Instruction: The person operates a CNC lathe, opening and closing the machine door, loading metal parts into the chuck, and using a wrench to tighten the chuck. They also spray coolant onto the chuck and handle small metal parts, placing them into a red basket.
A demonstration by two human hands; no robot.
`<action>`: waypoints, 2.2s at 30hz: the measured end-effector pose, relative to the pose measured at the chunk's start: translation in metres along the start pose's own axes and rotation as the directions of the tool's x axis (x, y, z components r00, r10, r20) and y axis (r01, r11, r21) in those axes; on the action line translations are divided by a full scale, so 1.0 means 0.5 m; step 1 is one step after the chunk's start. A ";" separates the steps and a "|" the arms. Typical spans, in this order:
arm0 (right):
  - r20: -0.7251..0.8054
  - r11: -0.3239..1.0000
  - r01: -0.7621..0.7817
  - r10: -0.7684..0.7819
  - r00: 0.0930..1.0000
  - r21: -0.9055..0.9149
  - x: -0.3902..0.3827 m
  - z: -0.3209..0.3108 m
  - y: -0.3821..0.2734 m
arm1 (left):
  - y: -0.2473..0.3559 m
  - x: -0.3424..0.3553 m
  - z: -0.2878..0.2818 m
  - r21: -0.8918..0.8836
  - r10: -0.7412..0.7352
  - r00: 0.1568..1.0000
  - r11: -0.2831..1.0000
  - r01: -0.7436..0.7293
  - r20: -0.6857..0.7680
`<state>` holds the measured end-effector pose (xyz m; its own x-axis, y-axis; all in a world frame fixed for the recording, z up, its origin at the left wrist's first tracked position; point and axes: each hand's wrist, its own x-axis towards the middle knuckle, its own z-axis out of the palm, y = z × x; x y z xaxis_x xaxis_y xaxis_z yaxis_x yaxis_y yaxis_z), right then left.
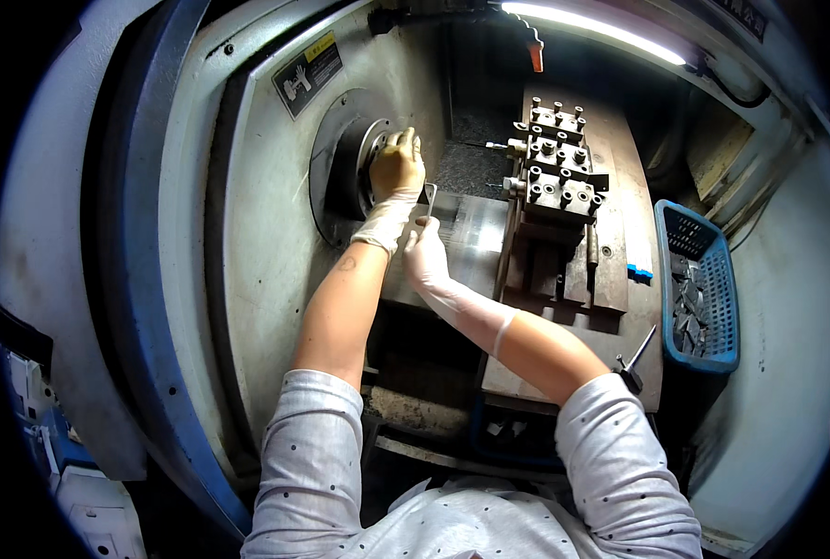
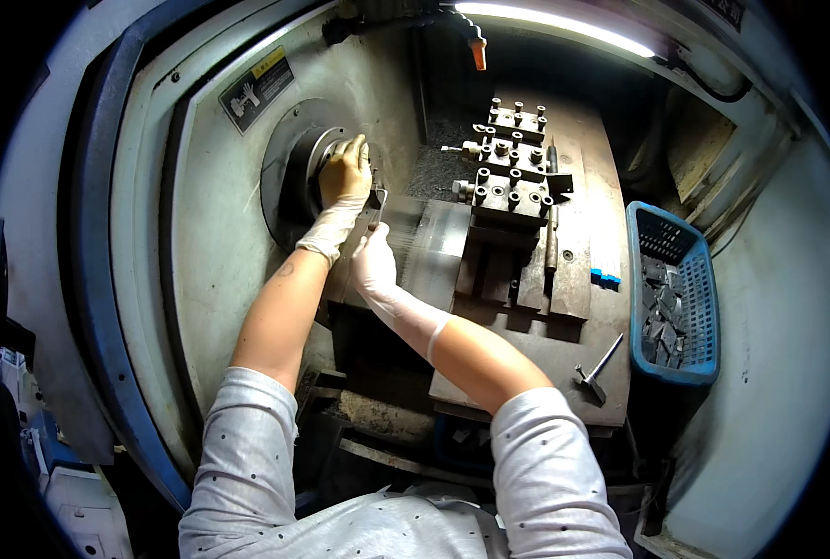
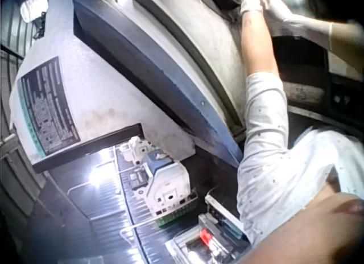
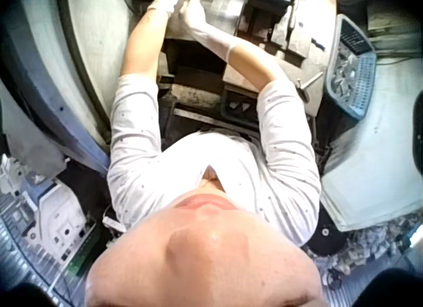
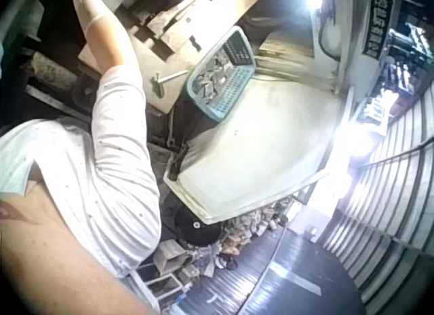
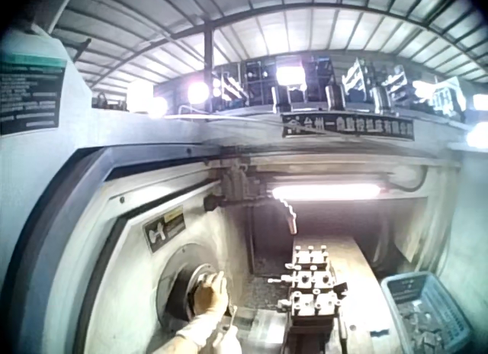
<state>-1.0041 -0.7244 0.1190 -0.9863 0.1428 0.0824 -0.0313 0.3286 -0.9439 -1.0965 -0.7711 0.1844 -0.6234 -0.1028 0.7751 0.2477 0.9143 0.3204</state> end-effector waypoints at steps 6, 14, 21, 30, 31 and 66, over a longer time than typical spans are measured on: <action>0.325 0.825 -0.467 0.367 0.871 0.318 0.015 -0.049 -0.092 | 0.011 0.076 -0.002 0.182 -0.148 0.847 0.981 0.062 0.511; 0.080 0.993 0.047 -0.038 0.996 -0.104 0.017 -0.026 0.019 | 0.006 0.087 0.022 0.059 -0.191 0.790 0.979 0.194 0.582; 0.144 0.996 0.067 -0.058 0.988 -0.059 0.007 -0.032 -0.002 | 0.000 0.101 0.022 0.161 -0.140 0.830 0.985 0.062 0.539; 0.226 0.993 0.009 0.018 0.974 -0.118 0.021 -0.035 0.009 | -0.012 0.156 0.057 0.285 -0.011 0.568 0.873 -0.396 0.823; 0.275 0.993 -0.107 0.114 0.955 -0.039 0.037 -0.043 0.013 | -0.014 0.155 0.055 0.266 0.044 0.543 0.837 -0.478 0.839; -0.448 0.972 0.223 -0.234 0.863 -0.078 0.269 -0.031 -0.072 | -0.002 -0.039 0.001 -0.057 0.114 0.962 0.990 -0.133 -0.250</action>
<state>-1.1329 -0.7025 0.1690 -0.7712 0.4643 0.4354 -0.2382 0.4238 -0.8739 -1.0851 -0.7698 0.1688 -0.3858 -0.0921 0.9180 0.3703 0.8959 0.2456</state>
